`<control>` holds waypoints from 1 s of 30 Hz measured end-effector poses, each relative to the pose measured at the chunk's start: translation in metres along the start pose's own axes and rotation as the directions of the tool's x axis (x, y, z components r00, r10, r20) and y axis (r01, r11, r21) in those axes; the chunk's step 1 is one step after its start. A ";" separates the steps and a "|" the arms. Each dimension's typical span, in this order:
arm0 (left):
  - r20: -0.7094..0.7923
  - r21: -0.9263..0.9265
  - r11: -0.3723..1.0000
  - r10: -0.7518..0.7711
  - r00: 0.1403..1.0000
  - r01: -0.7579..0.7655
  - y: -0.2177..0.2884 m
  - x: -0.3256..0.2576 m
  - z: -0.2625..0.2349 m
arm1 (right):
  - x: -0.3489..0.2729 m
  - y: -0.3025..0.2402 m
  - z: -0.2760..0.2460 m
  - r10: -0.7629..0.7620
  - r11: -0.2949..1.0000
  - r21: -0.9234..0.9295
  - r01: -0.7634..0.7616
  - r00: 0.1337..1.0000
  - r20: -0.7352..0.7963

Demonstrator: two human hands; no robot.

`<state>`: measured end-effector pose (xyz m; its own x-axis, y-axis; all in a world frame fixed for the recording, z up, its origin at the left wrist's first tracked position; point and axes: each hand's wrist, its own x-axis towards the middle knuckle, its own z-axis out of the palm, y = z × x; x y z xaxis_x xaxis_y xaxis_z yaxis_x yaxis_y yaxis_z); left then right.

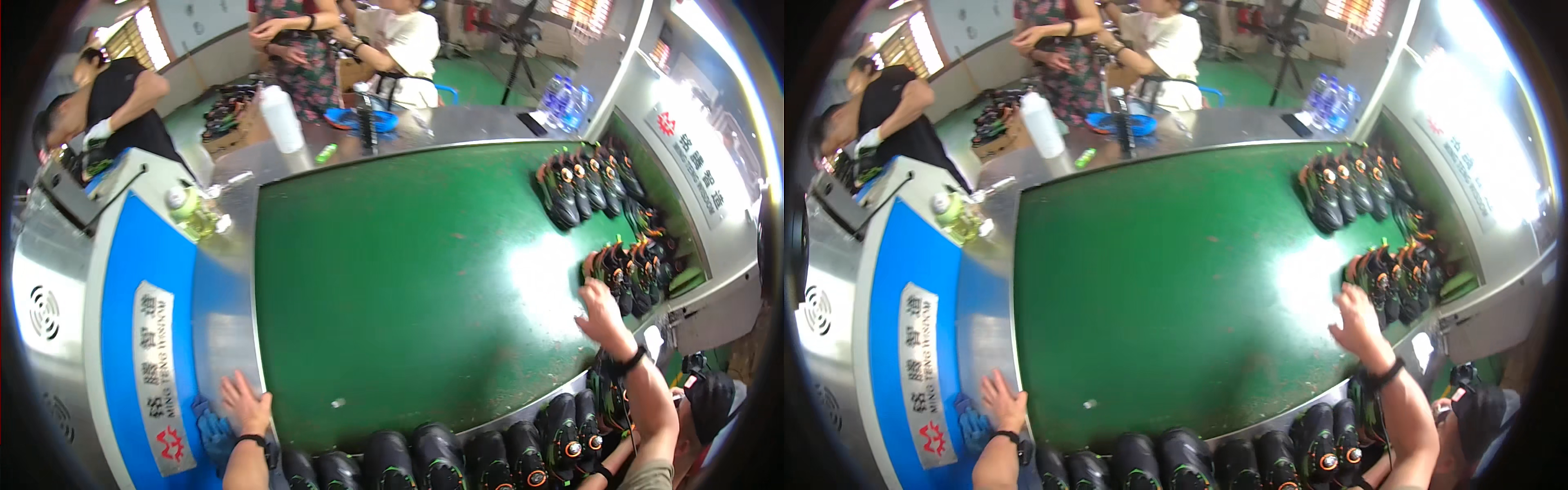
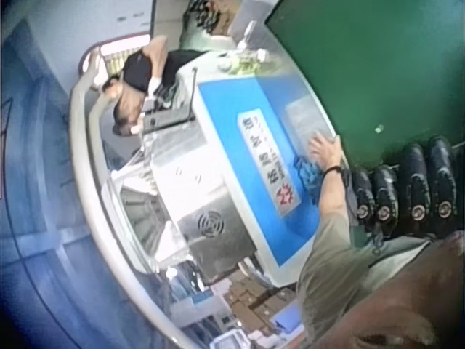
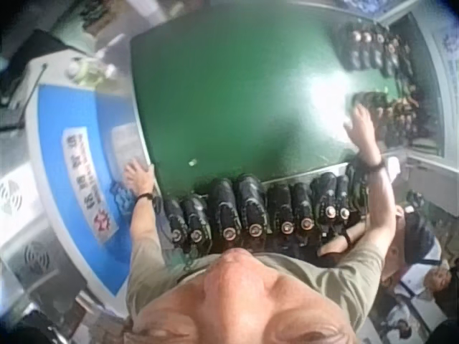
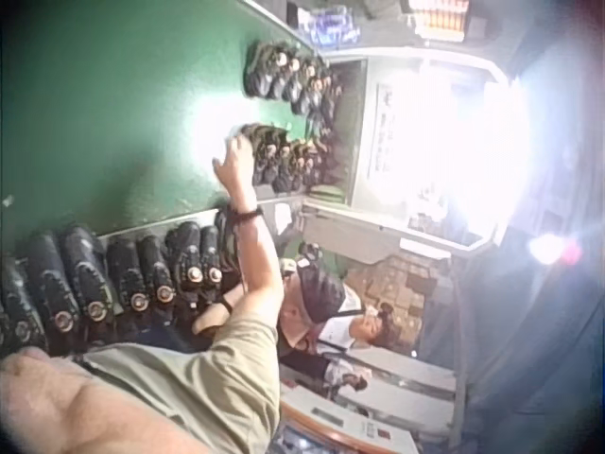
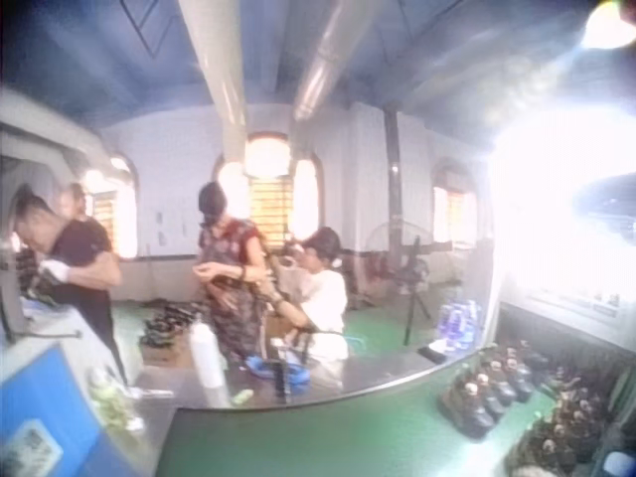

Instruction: Inspect and organize shoes on the factory conveyor belt.

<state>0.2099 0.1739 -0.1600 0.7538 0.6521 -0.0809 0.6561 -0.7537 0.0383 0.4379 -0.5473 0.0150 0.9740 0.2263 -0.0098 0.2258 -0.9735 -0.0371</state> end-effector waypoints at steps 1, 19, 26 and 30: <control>-0.007 -0.023 1.000 -0.011 1.000 0.011 -0.008 -0.001 0.004 | -0.019 -0.035 -0.017 -0.058 0.993 0.110 0.052 0.997 0.052; -0.056 -0.169 0.985 0.016 0.998 -0.025 -0.005 -0.009 -0.020 | -0.343 -0.299 0.003 0.094 0.973 0.192 -0.130 0.978 0.185; -0.062 -0.151 0.988 0.010 0.998 -0.019 -0.004 -0.012 -0.020 | -0.351 -0.298 0.067 0.231 0.971 0.057 -0.233 0.972 0.047; -0.048 -0.162 0.987 0.011 0.999 -0.019 -0.007 -0.014 -0.021 | -0.351 -0.298 0.068 0.235 0.967 0.092 -0.238 0.971 0.040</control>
<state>0.1952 0.1716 -0.1383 0.7618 0.6470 -0.0327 0.6392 -0.7425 0.2005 0.0272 -0.3348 -0.0382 0.9983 -0.0074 -0.0584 -0.0147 -0.9920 -0.1254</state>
